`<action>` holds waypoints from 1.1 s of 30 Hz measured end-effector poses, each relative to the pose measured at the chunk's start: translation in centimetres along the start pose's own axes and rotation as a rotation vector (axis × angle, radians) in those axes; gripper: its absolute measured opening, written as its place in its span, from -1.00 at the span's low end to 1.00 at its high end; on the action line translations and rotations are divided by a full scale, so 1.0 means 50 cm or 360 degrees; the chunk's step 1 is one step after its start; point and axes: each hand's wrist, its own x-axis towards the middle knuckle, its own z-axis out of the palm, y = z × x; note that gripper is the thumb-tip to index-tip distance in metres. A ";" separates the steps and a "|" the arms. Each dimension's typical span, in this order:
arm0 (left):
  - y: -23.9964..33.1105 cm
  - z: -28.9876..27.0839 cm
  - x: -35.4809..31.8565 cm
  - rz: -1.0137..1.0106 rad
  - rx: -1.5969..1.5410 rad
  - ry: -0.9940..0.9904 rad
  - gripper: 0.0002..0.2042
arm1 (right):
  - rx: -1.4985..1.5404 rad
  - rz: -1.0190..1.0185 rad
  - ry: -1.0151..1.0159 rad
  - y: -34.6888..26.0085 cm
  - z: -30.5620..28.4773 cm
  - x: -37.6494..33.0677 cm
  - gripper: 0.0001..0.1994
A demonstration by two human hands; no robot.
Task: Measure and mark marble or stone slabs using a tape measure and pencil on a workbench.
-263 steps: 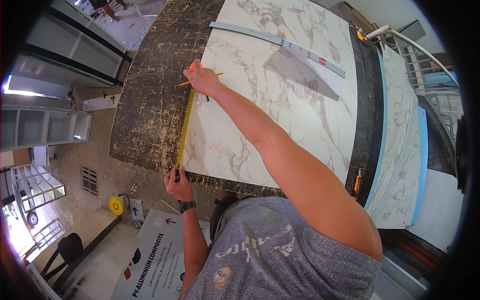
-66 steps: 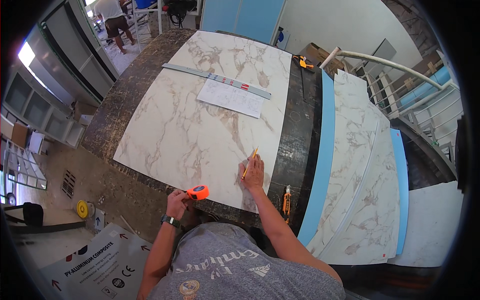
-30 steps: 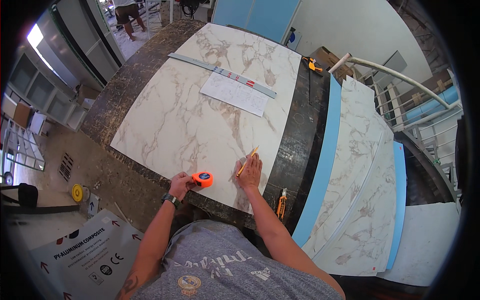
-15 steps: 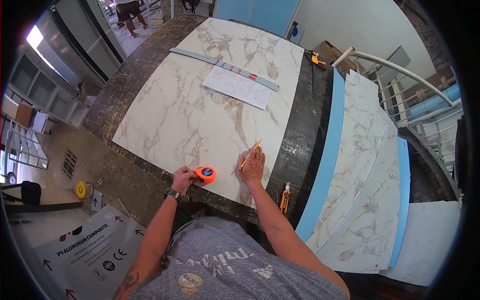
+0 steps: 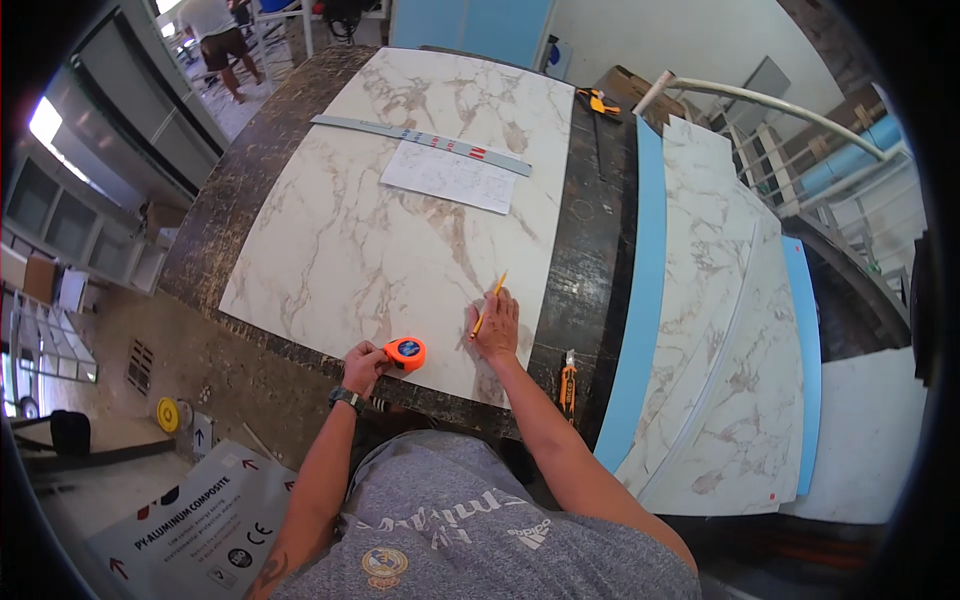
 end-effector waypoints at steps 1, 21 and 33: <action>0.003 0.003 0.000 0.0007 0.0033 -0.0033 -0.88 | 0.0056 -0.0001 0.0030 0.005 -0.008 -0.001 -0.66; 0.004 0.088 -0.098 -0.0177 0.0379 -0.0465 -0.86 | 0.0672 0.0140 -0.1306 -0.209 -0.386 -0.123 -0.38; 0.505 -0.129 0.162 -0.0103 0.0349 -0.0632 -0.92 | 0.0802 0.1098 -0.1401 -0.246 -0.524 -0.447 -0.36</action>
